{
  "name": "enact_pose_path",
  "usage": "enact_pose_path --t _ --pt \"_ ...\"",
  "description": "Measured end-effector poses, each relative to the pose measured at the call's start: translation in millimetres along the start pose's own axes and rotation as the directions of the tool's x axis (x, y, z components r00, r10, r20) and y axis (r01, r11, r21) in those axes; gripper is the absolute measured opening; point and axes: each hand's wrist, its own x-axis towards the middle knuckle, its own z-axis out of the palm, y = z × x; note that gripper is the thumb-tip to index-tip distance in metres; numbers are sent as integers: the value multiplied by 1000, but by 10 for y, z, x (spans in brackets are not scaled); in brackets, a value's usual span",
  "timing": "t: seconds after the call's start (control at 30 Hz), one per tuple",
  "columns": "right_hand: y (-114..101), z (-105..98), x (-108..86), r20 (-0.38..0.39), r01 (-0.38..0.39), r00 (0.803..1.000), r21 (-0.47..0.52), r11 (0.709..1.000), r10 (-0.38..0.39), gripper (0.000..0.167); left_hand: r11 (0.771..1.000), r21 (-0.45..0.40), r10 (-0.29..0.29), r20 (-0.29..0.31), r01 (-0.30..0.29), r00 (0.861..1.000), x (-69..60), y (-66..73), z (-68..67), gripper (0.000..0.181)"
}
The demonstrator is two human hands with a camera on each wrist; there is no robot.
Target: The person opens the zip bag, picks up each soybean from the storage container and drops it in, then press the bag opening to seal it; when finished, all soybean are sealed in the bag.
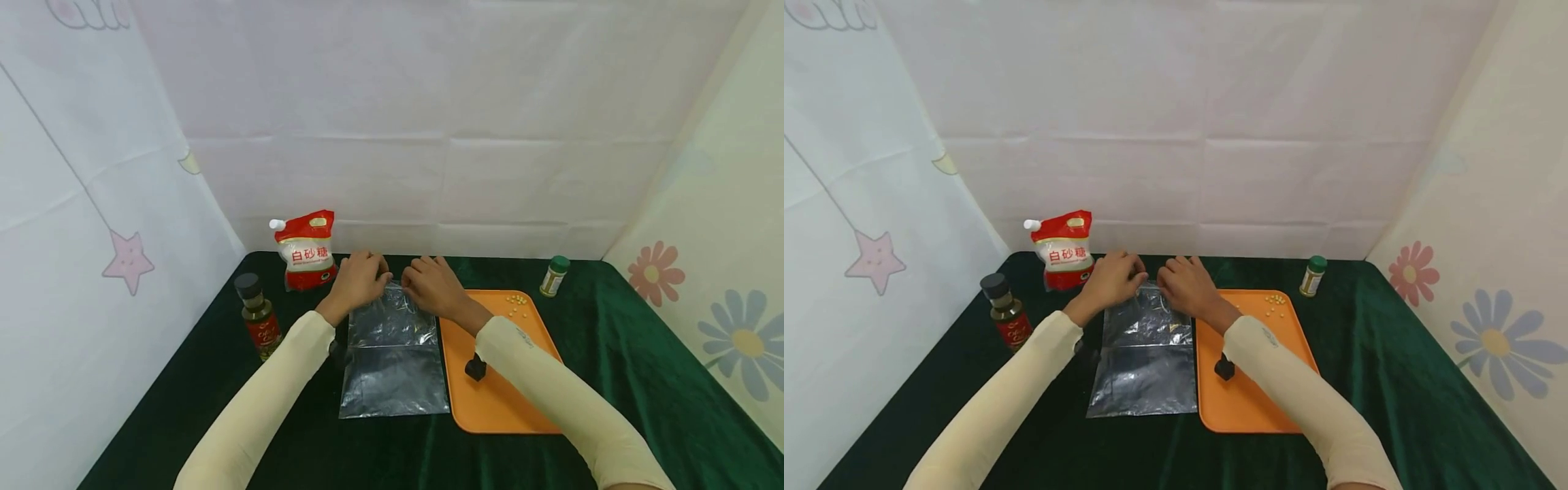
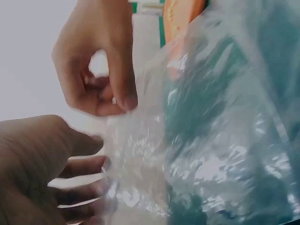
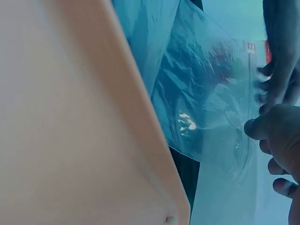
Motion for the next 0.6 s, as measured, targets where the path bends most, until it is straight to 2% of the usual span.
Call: enact_pose_path --t 0.07,0.17,0.27,0.33,0.4,0.5,0.6 --pt "-17 -26 -18 -31 39 999 -19 999 -39 12 995 -91 -22 85 29 996 56 -56 5 18" --pt "-34 -46 -35 -61 89 994 -51 995 -92 11 974 -213 -32 226 81 974 112 -99 -17 17" --pt "-37 -47 -47 -80 113 990 -70 991 -118 8 960 -261 -24 296 105 955 147 -110 -37 16" --pt "-39 -48 -57 -98 125 986 -78 989 -132 6 958 -266 -21 296 104 955 160 -107 -46 16" --pt "-48 -56 -71 -113 143 982 -83 986 -152 4 956 -273 -27 273 104 962 169 -119 -42 15" --pt "-71 -84 -92 -132 176 973 -87 980 -187 5 945 -302 -63 218 128 974 176 -162 -34 15" --pt "-95 -120 -111 -129 192 971 -72 979 -201 9 933 -323 -104 182 159 978 184 -213 -30 16"
